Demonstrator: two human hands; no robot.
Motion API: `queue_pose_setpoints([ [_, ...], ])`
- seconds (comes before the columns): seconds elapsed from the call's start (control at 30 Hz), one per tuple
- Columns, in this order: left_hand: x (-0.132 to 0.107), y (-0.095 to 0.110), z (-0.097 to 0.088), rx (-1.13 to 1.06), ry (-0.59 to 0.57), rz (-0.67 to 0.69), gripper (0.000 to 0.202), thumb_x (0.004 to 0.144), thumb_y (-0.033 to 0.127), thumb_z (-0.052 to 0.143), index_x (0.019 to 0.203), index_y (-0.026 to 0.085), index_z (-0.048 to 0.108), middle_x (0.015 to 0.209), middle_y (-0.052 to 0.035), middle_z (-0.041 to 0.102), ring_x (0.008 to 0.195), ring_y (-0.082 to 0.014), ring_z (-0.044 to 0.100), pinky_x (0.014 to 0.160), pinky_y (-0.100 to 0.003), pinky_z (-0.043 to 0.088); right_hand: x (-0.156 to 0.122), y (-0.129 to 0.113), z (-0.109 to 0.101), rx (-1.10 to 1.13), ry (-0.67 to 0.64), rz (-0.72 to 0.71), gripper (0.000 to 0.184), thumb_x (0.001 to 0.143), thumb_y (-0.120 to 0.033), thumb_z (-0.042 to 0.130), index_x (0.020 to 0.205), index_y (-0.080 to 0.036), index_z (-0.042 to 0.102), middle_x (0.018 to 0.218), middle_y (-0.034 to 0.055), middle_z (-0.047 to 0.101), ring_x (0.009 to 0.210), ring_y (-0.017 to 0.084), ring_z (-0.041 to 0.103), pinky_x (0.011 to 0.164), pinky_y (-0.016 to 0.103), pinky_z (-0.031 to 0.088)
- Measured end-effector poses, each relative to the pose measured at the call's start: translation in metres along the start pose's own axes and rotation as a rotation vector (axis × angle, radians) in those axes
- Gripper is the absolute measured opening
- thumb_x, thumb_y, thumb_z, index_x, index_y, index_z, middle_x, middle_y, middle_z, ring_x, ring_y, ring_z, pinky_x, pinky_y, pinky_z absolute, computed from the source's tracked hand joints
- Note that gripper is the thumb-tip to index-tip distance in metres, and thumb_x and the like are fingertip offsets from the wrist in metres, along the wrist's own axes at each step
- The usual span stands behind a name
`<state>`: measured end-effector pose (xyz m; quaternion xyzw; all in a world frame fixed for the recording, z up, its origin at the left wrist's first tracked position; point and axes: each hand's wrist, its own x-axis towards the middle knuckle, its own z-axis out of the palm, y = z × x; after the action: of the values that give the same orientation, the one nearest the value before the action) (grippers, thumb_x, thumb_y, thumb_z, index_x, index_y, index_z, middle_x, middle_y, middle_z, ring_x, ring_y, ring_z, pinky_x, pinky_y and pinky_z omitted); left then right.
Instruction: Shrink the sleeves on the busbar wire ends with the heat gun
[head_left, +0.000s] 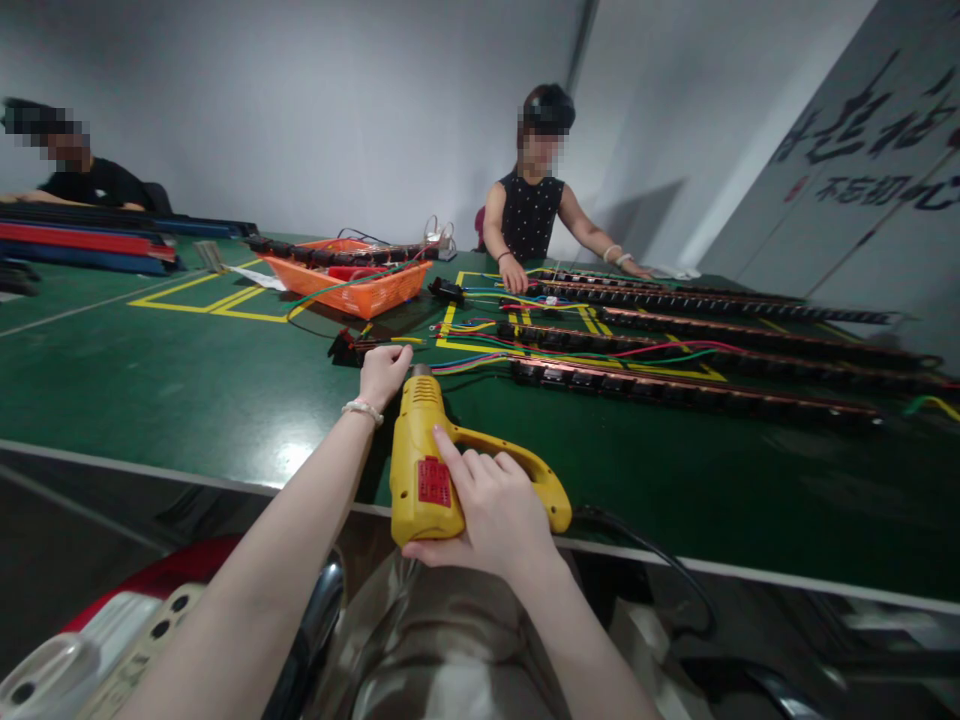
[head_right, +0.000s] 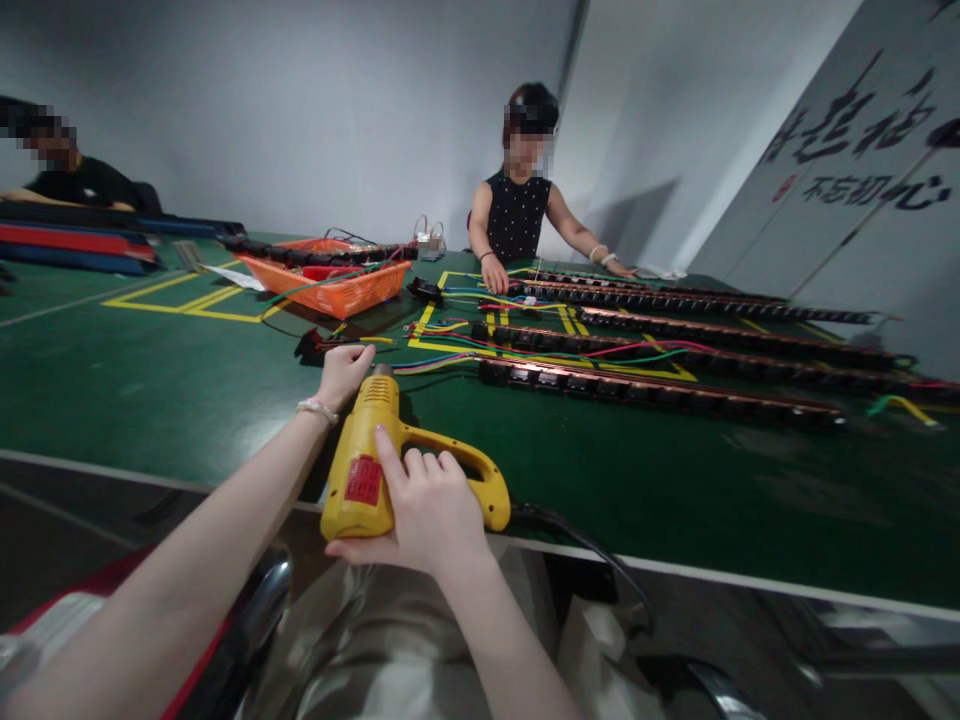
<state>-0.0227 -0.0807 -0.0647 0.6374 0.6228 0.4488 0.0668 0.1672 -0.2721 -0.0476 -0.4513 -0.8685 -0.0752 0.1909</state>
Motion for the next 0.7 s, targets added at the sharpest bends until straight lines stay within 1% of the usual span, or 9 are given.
queue_pose_setpoints([
  [0.17, 0.0, 0.0, 0.0, -0.009, -0.006, 0.018, 0.042, 0.081, 0.043, 0.04, 0.047, 0.019, 0.038, 0.05, 0.0027, 0.033, 0.052, -0.0105, 0.03, 0.053, -0.027, 0.022, -0.001, 0.004, 0.0, 0.047, 0.018, -0.017, 0.11, 0.067, -0.086, 0.033, 0.144, -0.008, 0.029, 0.089, 0.0097, 0.063, 0.077, 0.024, 0.058, 0.073, 0.037, 0.037],
  [0.37, 0.0, -0.001, 0.001, -0.013, 0.005, 0.033, 0.043, 0.081, 0.043, 0.042, 0.046, 0.018, 0.037, 0.048, 0.003, 0.031, 0.051, -0.01, 0.029, 0.053, -0.027, 0.022, -0.002, 0.012, -0.001, 0.083, 0.039, -0.051, 0.112, 0.064, -0.087, 0.036, 0.141, -0.006, 0.034, 0.086, 0.0103, 0.064, 0.075, 0.024, 0.059, 0.072, 0.038, 0.038],
  [0.53, 0.0, 0.0, 0.001, -0.029, 0.019, 0.048, 0.044, 0.081, 0.043, 0.042, 0.046, 0.018, 0.036, 0.047, 0.003, 0.032, 0.05, -0.0099, 0.031, 0.053, -0.027, 0.022, -0.006, 0.028, -0.004, 0.121, 0.039, -0.063, 0.115, 0.061, -0.088, 0.039, 0.141, -0.006, 0.034, 0.084, 0.0088, 0.065, 0.075, 0.024, 0.06, 0.073, 0.038, 0.039],
  [0.7, -0.001, 0.0, 0.0, -0.036, 0.015, 0.035, 0.043, 0.082, 0.042, 0.042, 0.046, 0.019, 0.037, 0.044, 0.0026, 0.036, 0.049, -0.0104, 0.035, 0.053, -0.026, 0.024, -0.014, 0.047, -0.009, 0.137, 0.024, -0.026, 0.11, 0.064, -0.084, 0.044, 0.142, -0.008, 0.032, 0.09, 0.0091, 0.066, 0.08, 0.024, 0.062, 0.075, 0.038, 0.041],
])
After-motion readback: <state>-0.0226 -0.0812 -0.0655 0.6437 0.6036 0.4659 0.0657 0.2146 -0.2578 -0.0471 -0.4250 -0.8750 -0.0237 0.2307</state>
